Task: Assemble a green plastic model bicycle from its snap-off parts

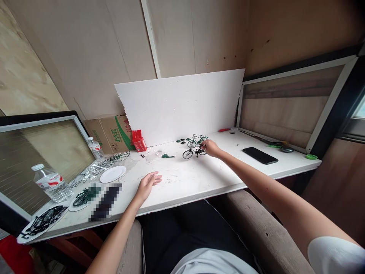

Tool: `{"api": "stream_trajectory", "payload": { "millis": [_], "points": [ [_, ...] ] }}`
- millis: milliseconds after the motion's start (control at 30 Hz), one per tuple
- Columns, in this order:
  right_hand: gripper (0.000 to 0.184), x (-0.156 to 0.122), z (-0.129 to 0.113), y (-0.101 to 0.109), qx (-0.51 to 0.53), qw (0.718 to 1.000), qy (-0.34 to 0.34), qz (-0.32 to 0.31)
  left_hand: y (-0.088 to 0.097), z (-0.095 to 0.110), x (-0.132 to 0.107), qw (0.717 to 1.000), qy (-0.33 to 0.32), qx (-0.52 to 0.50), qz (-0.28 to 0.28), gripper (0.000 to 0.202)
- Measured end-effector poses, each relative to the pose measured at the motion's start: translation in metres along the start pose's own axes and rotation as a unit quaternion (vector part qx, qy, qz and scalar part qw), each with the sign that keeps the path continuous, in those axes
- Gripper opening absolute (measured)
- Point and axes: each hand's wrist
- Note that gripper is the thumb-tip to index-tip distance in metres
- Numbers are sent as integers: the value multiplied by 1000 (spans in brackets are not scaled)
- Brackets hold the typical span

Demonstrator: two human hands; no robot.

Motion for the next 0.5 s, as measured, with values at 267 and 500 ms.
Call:
{"api": "stream_trajectory", "payload": {
  "millis": [267, 500],
  "points": [
    [25, 47, 54, 4, -20, 993, -118, -1, 4, 3, -3, 1000, 17, -9, -8, 72],
    [22, 73, 58, -2, -8, 993, -116, -24, 5, 3, -4, 1000, 22, -8, -12, 70]
  ]
}}
Point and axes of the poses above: each hand's wrist, its own x-axis towards the middle knuckle, its own y-axis out of the back of the hand, z = x × y, and after that the axes turned 11 degrees about -y, right-handed
